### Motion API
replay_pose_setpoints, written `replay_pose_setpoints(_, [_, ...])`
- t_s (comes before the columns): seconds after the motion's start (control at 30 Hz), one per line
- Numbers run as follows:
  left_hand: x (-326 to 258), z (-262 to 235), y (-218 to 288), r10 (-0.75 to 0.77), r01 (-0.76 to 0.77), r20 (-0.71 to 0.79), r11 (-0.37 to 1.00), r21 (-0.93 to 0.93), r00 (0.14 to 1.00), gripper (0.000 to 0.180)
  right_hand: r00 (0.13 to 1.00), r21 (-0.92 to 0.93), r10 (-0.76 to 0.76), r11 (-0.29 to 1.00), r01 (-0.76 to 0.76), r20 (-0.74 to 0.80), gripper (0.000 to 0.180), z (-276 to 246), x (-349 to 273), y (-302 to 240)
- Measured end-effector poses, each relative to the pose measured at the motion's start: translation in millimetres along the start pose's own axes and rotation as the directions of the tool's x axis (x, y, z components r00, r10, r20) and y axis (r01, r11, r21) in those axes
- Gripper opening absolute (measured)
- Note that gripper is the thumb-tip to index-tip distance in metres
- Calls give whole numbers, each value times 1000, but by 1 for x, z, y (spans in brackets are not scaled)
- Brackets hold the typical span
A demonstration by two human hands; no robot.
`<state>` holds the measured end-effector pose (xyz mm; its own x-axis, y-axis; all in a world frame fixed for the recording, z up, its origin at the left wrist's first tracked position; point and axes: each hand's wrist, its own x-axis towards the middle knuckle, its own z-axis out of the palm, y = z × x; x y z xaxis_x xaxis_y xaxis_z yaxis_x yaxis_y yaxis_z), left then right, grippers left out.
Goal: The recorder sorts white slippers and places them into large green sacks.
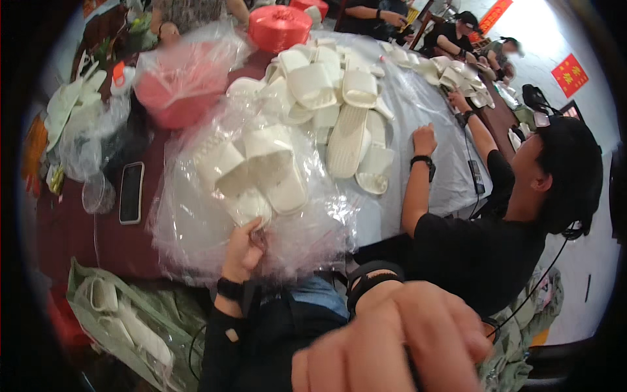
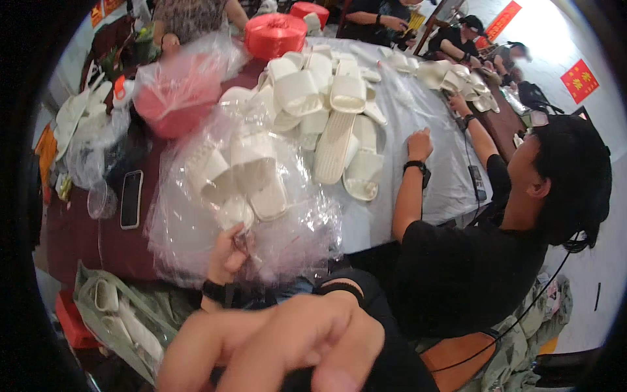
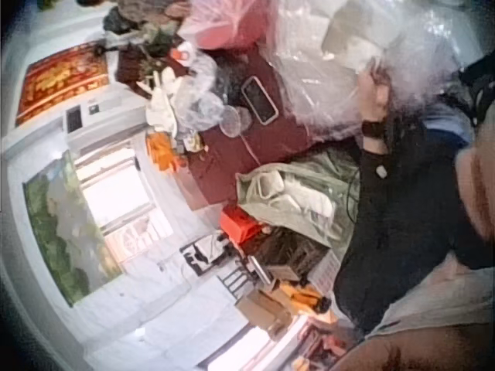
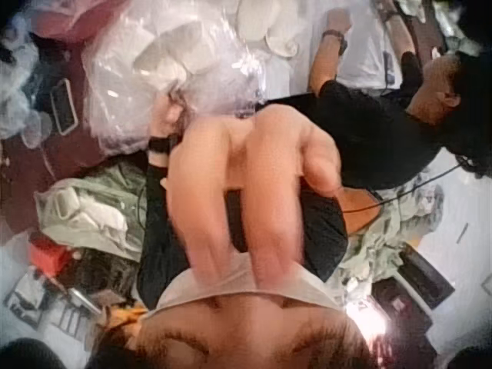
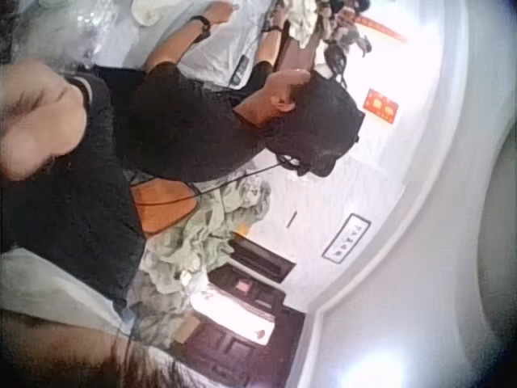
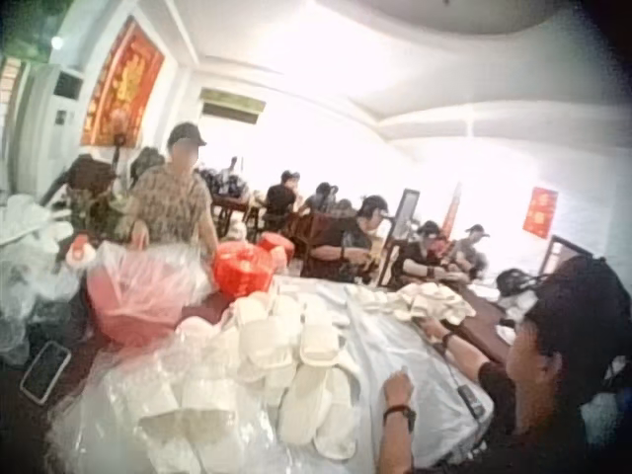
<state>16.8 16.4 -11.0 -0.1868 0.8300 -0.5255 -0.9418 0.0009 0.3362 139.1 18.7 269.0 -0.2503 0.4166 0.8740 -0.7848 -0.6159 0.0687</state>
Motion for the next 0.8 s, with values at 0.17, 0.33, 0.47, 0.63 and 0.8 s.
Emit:
replay_pose_setpoints(0.17, [1,8,-8,30,-32,43,998,51,999,22,998,-17,23,1000,-24,-61,48,1,-14,3])
replay_pose_setpoints(0.33, [-5,4,-13,39,-45,68,995,91,997,20,998,-62,38,997,-41,-59,47,9,-23,16])
replay_pose_setpoints(0.47, [-10,8,-12,80,-81,14,990,117,997,18,997,-117,47,992,-53,-54,46,12,-24,10])
replay_pose_setpoints(0.63, [-4,-2,-12,34,-42,73,992,116,997,27,998,-208,47,977,-54,-41,45,12,-29,12])
replay_pose_setpoints(0.8, [-6,3,-10,26,-30,53,996,84,998,27,999,-237,42,970,-47,-29,44,18,-24,5])
